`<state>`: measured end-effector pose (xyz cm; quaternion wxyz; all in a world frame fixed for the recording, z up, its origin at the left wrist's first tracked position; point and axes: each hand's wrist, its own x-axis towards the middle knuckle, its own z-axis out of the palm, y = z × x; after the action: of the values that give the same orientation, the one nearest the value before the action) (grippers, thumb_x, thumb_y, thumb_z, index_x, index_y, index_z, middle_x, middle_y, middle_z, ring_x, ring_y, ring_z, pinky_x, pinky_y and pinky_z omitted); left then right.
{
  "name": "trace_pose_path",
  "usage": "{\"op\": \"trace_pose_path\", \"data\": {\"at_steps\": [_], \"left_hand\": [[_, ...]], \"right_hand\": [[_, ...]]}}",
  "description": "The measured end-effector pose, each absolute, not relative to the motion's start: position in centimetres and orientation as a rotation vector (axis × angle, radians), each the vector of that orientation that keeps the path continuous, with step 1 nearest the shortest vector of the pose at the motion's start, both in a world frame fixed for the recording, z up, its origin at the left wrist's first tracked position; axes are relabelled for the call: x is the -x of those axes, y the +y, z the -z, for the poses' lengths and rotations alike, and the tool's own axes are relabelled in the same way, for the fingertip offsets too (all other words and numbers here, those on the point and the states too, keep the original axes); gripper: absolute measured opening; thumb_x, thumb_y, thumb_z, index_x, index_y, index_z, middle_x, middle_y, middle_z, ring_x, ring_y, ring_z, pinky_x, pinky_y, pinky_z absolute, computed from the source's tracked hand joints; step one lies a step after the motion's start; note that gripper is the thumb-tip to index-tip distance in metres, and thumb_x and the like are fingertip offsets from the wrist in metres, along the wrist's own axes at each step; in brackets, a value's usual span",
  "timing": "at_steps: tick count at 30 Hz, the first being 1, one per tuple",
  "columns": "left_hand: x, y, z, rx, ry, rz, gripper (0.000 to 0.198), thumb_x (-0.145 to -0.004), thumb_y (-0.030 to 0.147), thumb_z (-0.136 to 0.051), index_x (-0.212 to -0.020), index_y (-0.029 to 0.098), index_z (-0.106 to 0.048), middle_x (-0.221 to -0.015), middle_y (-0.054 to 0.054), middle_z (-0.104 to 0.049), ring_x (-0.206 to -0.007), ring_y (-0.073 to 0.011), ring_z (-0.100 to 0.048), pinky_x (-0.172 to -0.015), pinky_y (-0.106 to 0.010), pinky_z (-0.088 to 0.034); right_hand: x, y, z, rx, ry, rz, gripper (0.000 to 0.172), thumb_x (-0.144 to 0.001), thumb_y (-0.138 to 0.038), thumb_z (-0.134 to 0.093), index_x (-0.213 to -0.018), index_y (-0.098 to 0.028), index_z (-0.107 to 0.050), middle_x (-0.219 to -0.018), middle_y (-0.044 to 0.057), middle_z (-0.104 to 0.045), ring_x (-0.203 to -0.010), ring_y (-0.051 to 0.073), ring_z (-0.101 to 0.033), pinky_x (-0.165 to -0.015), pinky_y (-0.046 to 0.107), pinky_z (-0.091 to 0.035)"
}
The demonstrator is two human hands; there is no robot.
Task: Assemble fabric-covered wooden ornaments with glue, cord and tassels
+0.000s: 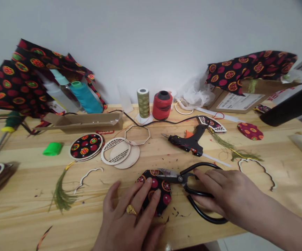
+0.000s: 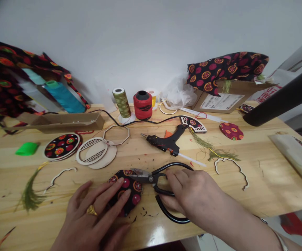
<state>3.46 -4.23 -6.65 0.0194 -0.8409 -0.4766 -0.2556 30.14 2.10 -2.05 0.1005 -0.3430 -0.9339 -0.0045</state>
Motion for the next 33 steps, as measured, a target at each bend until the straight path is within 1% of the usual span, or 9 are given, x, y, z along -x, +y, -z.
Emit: {"op": "trace_pose_path", "data": {"at_steps": [6, 9, 11, 15, 17, 21, 27, 30, 33], "left_hand": [[-3.0, -3.9, 6.5, 2.652, -1.351, 0.658, 0.042, -0.083, 0.028, -0.063, -0.125, 0.023, -0.061, -0.133, -0.010, -0.062, -0.120, -0.0249, -0.051, -0.110, -0.052, -0.021], [-3.1, -4.0, 6.6, 2.635, -1.426, 0.715, 0.037, -0.085, 0.027, -0.059, -0.122, 0.023, -0.063, -0.132, -0.010, -0.062, -0.120, -0.0254, -0.051, -0.109, -0.054, -0.022], [-3.2, -4.1, 6.6, 2.624, -1.461, 0.749, 0.036, -0.086, 0.026, -0.058, -0.122, 0.022, -0.062, -0.132, -0.010, -0.063, -0.120, -0.0253, -0.052, -0.109, -0.055, -0.023], [-3.0, -4.0, 6.4, 2.650, -1.368, 0.657, 0.040, -0.084, 0.028, -0.061, -0.123, 0.022, -0.062, -0.132, -0.010, -0.062, -0.120, -0.0247, -0.051, -0.111, -0.052, -0.020], [-2.9, -3.9, 6.3, 2.648, -1.344, 0.632, 0.041, -0.083, 0.028, -0.062, -0.123, 0.022, -0.062, -0.132, -0.010, -0.062, -0.120, -0.0251, -0.051, -0.111, -0.052, -0.020], [-3.1, -3.9, 6.2, 2.624, -1.392, 0.692, 0.037, -0.085, 0.026, -0.059, -0.121, 0.022, -0.063, -0.130, -0.009, -0.064, -0.118, -0.0251, -0.053, -0.111, -0.052, -0.021], [-3.4, -4.0, 6.6, 2.619, -1.430, 0.759, 0.035, -0.086, 0.027, -0.057, -0.120, 0.022, -0.064, -0.131, -0.009, -0.064, -0.118, -0.0254, -0.054, -0.110, -0.053, -0.023], [-3.7, -4.0, 7.0, 2.562, -1.431, 0.871, 0.032, -0.088, 0.027, -0.053, -0.116, 0.022, -0.066, -0.126, -0.009, -0.066, -0.115, -0.0250, -0.055, -0.110, -0.054, -0.022], [-3.9, -4.0, 6.9, 2.560, -1.444, 0.866, 0.031, -0.088, 0.027, -0.052, -0.116, 0.022, -0.066, -0.126, -0.008, -0.066, -0.114, -0.0247, -0.056, -0.110, -0.054, -0.023]], "right_hand": [[-29.7, 2.5, 2.1, 0.978, -2.767, 0.076, 0.041, -0.103, -0.039, -0.028, -0.096, -0.012, -0.058, -0.074, 0.005, -0.068, -0.056, 0.018, -0.067, -0.046, 0.031, -0.049], [-29.7, 2.6, 2.3, 0.966, -2.785, 0.134, 0.041, -0.103, -0.038, -0.028, -0.096, -0.012, -0.059, -0.075, 0.006, -0.069, -0.057, 0.018, -0.066, -0.046, 0.032, -0.048], [-29.6, 2.6, 2.3, 0.958, -2.795, 0.186, 0.041, -0.103, -0.037, -0.027, -0.097, -0.011, -0.059, -0.076, 0.007, -0.069, -0.057, 0.018, -0.065, -0.046, 0.032, -0.048], [-29.6, 2.6, 2.1, 0.918, -2.813, 0.295, 0.040, -0.104, -0.032, -0.026, -0.097, -0.011, -0.059, -0.074, 0.005, -0.067, -0.061, 0.019, -0.064, -0.052, 0.032, -0.049], [-29.6, 2.5, 2.1, 0.894, -2.817, 0.374, 0.038, -0.104, -0.030, -0.026, -0.097, -0.011, -0.059, -0.072, 0.005, -0.066, -0.062, 0.019, -0.062, -0.052, 0.033, -0.047], [-29.5, 2.3, 2.1, 0.864, -2.835, 0.519, 0.036, -0.103, -0.027, -0.028, -0.100, -0.009, -0.059, -0.070, 0.005, -0.062, -0.062, 0.021, -0.059, -0.053, 0.034, -0.044], [-29.0, 2.3, 1.6, 0.842, -2.872, 0.547, 0.039, -0.102, -0.021, -0.021, -0.093, -0.010, -0.058, -0.064, 0.004, -0.057, -0.054, 0.021, -0.053, -0.046, 0.035, -0.037], [-28.7, 2.3, 1.2, 0.808, -2.882, 0.574, 0.037, -0.098, -0.011, -0.022, -0.086, -0.012, -0.057, -0.061, 0.005, -0.058, -0.051, 0.020, -0.052, -0.044, 0.035, -0.033], [-28.6, 2.1, 1.1, 0.824, -2.883, 0.583, 0.029, -0.089, -0.004, -0.031, -0.079, -0.015, -0.056, -0.058, 0.005, -0.058, -0.048, 0.020, -0.051, -0.043, 0.034, -0.032]]}}
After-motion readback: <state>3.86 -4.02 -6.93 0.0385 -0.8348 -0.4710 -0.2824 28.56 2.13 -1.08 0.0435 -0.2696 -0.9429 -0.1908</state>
